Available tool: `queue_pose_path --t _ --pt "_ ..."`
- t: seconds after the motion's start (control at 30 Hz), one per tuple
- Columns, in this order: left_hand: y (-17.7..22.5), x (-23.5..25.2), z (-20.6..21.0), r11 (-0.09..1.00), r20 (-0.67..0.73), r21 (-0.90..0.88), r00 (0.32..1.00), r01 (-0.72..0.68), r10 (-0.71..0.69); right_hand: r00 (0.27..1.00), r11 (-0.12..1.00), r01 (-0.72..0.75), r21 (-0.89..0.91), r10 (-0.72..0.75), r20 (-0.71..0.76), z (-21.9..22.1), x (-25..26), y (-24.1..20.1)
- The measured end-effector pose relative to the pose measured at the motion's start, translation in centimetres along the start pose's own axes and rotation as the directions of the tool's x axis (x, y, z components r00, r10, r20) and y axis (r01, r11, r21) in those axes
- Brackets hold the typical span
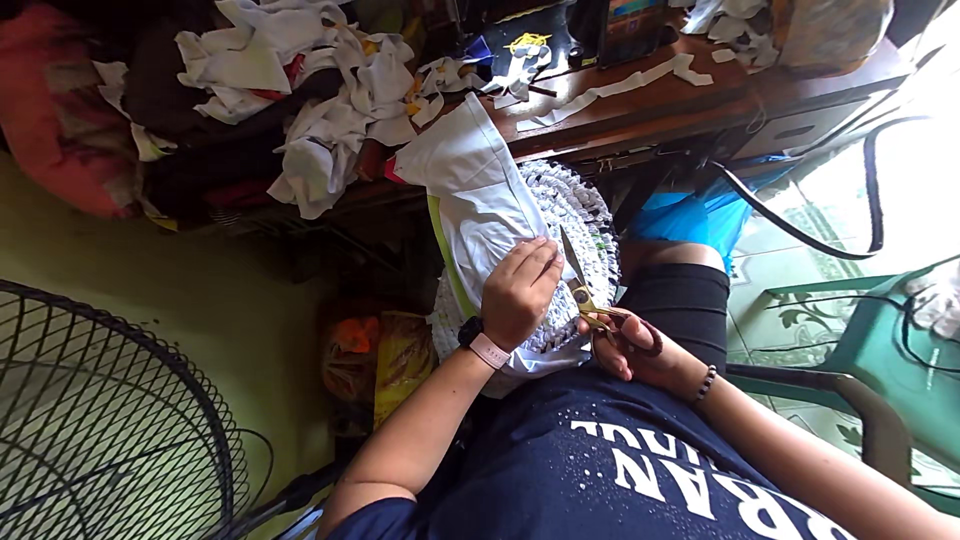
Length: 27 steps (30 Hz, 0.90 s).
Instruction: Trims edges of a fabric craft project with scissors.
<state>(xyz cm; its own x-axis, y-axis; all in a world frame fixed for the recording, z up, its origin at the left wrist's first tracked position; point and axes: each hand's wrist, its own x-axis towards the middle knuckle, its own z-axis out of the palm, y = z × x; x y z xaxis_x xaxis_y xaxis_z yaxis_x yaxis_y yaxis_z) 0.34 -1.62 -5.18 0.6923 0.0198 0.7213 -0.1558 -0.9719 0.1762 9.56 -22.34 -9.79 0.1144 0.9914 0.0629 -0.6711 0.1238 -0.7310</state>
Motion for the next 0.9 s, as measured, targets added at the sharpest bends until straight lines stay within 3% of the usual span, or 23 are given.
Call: queue_pose_path --t 0.9 --pt "-0.16 -0.16 -0.01 0.995 -0.016 -0.095 1.000 0.016 -0.018 0.999 1.000 0.029 0.001 -0.029 0.018 -0.29 0.40 0.03"
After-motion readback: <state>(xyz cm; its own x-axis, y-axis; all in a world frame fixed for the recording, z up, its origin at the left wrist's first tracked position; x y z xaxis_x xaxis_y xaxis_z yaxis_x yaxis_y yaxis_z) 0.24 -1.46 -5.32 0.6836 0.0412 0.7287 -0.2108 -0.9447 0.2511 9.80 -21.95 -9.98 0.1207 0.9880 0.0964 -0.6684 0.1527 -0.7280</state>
